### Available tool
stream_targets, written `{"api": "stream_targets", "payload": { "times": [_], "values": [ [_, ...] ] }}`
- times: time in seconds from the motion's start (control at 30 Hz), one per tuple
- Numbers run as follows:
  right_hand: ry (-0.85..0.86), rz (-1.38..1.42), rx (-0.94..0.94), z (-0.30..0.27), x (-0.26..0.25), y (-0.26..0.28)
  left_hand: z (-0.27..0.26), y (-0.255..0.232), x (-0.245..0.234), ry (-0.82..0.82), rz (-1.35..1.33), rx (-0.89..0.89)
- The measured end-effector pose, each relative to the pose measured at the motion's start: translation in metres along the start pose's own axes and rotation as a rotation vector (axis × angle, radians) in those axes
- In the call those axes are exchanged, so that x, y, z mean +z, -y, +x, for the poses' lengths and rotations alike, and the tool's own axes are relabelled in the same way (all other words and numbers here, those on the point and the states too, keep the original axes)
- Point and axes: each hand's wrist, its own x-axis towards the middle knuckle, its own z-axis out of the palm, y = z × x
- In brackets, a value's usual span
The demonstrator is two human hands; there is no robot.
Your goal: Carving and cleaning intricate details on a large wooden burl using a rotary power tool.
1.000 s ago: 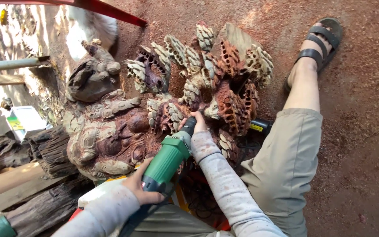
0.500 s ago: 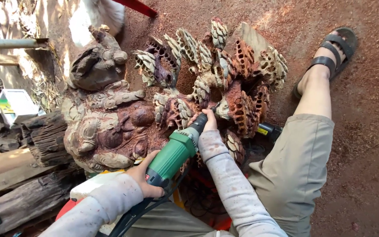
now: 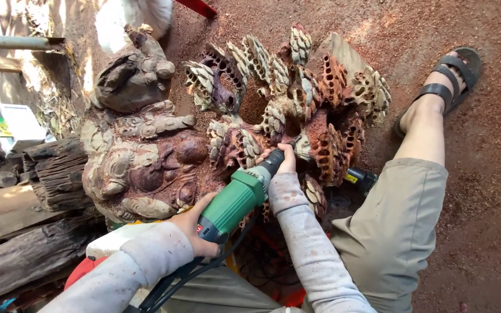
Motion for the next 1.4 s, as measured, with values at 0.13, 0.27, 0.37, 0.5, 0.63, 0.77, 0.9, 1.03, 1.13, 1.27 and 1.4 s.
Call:
{"api": "stream_targets", "payload": {
  "times": [0.13, 0.27, 0.37, 0.5, 0.63, 0.77, 0.9, 1.03, 1.13, 1.27, 1.4],
  "values": [
    [0.006, -0.025, 0.007, 0.006, -0.005, 0.001, 0.000, -0.005, -0.002, 0.011, 0.003, -0.006],
    [-0.002, -0.017, 0.030, 0.000, 0.001, -0.001, 0.000, -0.009, -0.006, 0.053, 0.039, -0.064],
    [-0.009, -0.017, 0.005, 0.000, 0.001, -0.003, -0.002, -0.008, -0.004, 0.048, 0.020, -0.074],
    [-0.018, -0.082, 0.051, 0.006, -0.006, -0.003, -0.007, -0.011, -0.001, 0.047, 0.034, -0.131],
    [-0.027, -0.113, 0.048, -0.002, 0.001, -0.001, -0.010, -0.019, -0.002, 0.005, -0.021, -0.081],
    [-0.069, -0.119, -0.063, 0.021, -0.007, 0.011, 0.005, -0.010, 0.005, 0.040, 0.018, -0.097],
    [-0.097, -0.204, -0.130, 0.029, -0.008, 0.015, 0.018, -0.005, 0.012, -0.016, 0.028, -0.076],
    [-0.090, -0.229, -0.122, 0.039, -0.016, 0.014, 0.021, 0.001, 0.011, -0.043, -0.014, -0.060],
    [-0.089, -0.293, -0.153, 0.040, -0.020, 0.009, 0.020, 0.003, 0.013, -0.036, -0.029, -0.066],
    [-0.193, -0.247, -0.181, 0.036, -0.015, -0.007, 0.024, 0.012, 0.022, -0.025, -0.017, -0.118],
    [-0.201, -0.292, -0.189, 0.019, -0.005, -0.008, 0.019, 0.003, 0.018, -0.014, -0.045, -0.118]
  ]
}}
